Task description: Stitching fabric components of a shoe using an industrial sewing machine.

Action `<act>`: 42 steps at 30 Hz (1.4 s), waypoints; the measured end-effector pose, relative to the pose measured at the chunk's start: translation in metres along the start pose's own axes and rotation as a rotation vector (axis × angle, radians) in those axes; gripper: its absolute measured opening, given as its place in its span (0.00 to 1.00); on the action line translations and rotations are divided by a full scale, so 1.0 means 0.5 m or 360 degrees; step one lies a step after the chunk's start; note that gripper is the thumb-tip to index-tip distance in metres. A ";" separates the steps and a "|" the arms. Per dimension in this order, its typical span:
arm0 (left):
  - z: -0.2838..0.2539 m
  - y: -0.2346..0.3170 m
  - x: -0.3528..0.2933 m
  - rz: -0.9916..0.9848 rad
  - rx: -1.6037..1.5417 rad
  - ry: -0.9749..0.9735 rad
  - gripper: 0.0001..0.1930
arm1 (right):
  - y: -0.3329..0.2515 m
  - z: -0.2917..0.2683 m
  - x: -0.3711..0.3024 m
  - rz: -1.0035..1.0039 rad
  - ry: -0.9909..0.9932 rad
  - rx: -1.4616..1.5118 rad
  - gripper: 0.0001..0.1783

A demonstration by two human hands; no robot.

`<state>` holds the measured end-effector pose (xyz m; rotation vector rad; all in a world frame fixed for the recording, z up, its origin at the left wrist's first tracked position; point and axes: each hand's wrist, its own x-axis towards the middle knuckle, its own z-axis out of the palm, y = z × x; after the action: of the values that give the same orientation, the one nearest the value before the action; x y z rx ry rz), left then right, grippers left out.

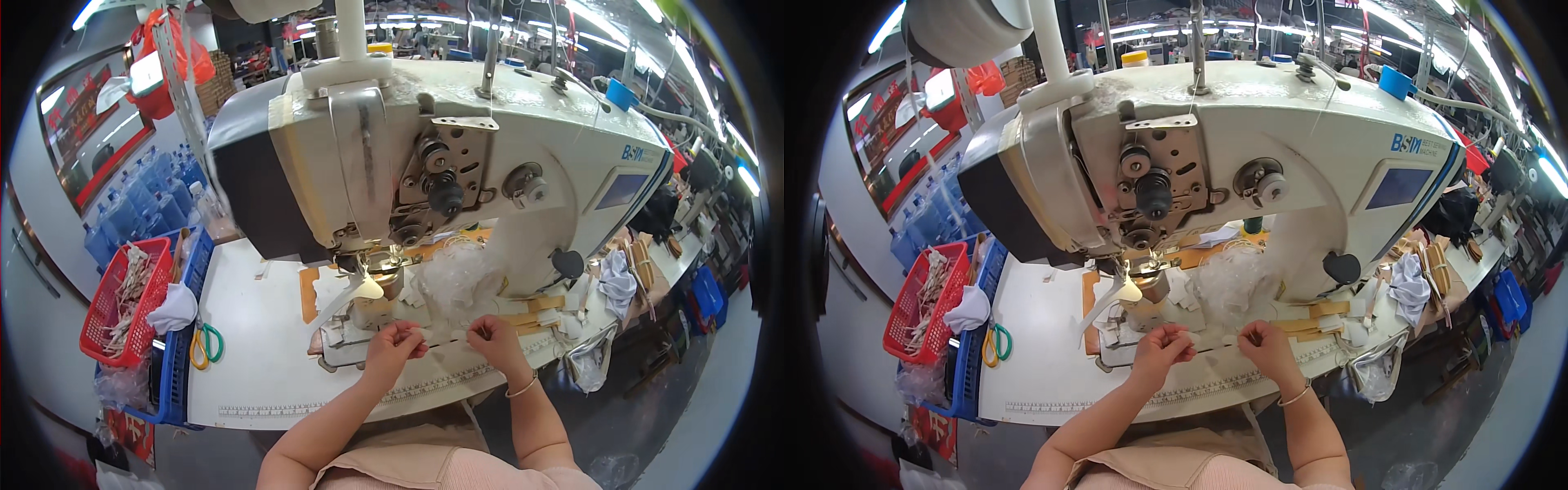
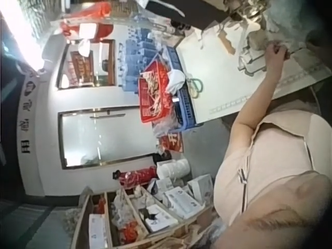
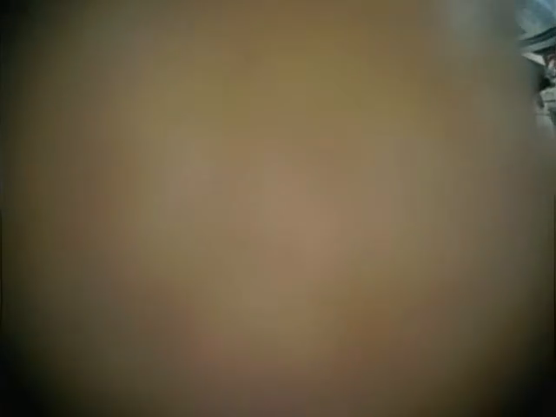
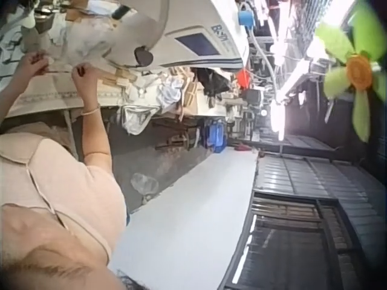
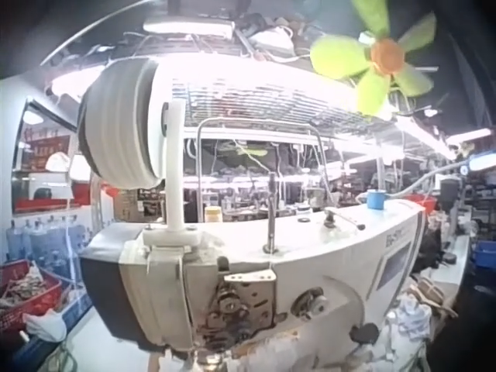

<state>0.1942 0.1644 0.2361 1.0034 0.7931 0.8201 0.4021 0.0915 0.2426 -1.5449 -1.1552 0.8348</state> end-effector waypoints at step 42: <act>-0.080 0.194 -0.014 0.2346 0.1952 0.0326 0.19 | -0.213 0.165 0.077 -0.0250 -0.0567 0.0490 0.10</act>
<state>0.1359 0.2040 0.3140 2.7716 0.5895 1.7303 0.3102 0.1590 0.3244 -1.0659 -1.3108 1.1515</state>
